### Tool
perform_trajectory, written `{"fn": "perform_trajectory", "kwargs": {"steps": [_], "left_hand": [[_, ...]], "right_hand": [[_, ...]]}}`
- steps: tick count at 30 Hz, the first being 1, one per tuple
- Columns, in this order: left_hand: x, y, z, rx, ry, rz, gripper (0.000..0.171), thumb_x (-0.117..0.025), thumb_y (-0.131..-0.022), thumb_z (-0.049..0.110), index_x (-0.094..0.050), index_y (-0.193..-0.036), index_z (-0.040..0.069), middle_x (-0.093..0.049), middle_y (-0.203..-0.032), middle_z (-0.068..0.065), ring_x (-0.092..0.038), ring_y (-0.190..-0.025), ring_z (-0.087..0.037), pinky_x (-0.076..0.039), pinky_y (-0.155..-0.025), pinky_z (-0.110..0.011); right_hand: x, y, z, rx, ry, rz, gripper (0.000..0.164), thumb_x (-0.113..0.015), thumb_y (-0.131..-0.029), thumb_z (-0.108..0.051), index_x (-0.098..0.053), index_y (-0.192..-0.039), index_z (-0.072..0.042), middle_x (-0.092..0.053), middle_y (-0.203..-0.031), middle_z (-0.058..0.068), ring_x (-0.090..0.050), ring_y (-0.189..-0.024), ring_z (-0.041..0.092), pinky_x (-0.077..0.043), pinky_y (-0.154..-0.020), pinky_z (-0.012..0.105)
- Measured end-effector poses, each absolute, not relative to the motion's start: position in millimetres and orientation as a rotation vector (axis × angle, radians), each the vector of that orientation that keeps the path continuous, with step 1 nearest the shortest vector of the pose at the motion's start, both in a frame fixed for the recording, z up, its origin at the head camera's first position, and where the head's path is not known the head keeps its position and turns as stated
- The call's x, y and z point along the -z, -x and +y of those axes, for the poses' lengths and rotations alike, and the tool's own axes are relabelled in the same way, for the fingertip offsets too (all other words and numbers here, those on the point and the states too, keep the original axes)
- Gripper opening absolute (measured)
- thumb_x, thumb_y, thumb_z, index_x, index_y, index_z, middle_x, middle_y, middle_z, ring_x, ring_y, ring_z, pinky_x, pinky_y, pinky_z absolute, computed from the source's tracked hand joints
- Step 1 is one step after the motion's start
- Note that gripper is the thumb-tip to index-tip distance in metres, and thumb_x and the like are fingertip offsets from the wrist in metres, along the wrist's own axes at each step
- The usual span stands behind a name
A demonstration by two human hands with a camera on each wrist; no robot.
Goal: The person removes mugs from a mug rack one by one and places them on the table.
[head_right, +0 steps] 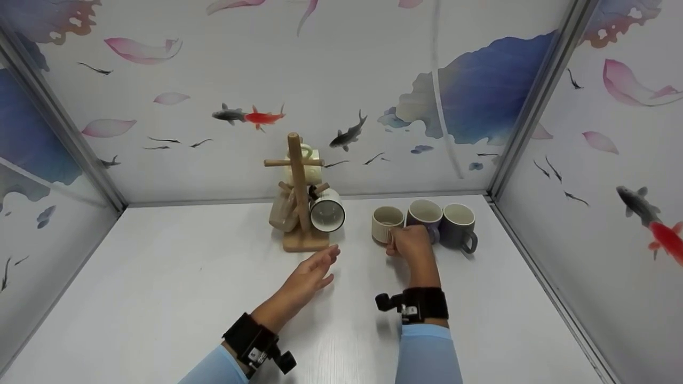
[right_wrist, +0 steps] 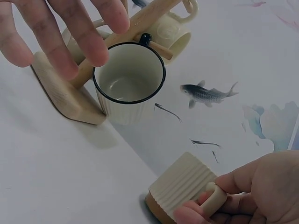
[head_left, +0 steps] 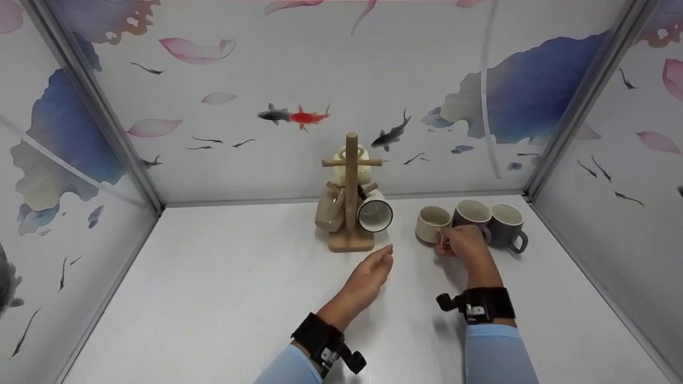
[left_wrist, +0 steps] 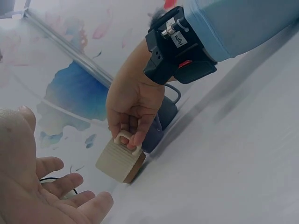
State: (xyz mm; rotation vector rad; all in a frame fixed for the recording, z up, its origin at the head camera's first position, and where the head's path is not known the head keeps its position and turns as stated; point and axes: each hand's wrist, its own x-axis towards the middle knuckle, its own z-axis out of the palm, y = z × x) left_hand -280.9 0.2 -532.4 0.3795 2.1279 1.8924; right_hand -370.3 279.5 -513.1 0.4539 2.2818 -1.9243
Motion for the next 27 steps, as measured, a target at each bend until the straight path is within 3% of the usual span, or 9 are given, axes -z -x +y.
{"fn": "perform_trajectory", "kwargs": {"steps": [8, 19, 27], "left_hand": [[532.9, 279.7, -1.3, -1.801, -0.396, 2.105, 0.067, -0.041, -0.121, 0.057, -0.043, -0.176, 0.019, -0.044, -0.182, -0.009, -0.044, -0.168, -0.036, -0.038, -0.138, -0.054], [532.2, 278.4, -5.3, -1.786, -0.394, 2.106, 0.066, -0.043, -0.121, 0.056, -0.047, -0.174, 0.017, -0.047, -0.18, -0.011, -0.052, -0.162, -0.038, -0.046, -0.133, -0.054], [526.7, 282.7, -13.9, -1.756, -0.38, 2.175, 0.058, -0.054, -0.12, 0.052, -0.063, -0.161, 0.013, -0.061, -0.167, -0.013, -0.06, -0.155, -0.036, -0.05, -0.129, -0.055]], "right_hand": [[517.5, 368.2, 283.5, 1.895, -0.386, 2.253, 0.022, -0.057, -0.105, -0.007, -0.067, -0.089, 0.004, -0.076, -0.087, 0.008, -0.076, -0.076, 0.012, -0.069, -0.074, 0.026], [517.0, 367.5, 286.1, 1.694, -0.398, 2.426, 0.028, -0.064, -0.105, -0.021, -0.077, -0.09, -0.001, -0.081, -0.083, 0.002, -0.076, -0.077, 0.012, -0.061, -0.067, 0.027], [497.8, 358.9, 292.0, 1.538, -0.424, 2.616, 0.037, -0.062, -0.107, -0.029, -0.081, -0.109, 0.003, -0.081, -0.09, 0.002, -0.075, -0.083, 0.013, -0.062, -0.071, 0.029]]}}
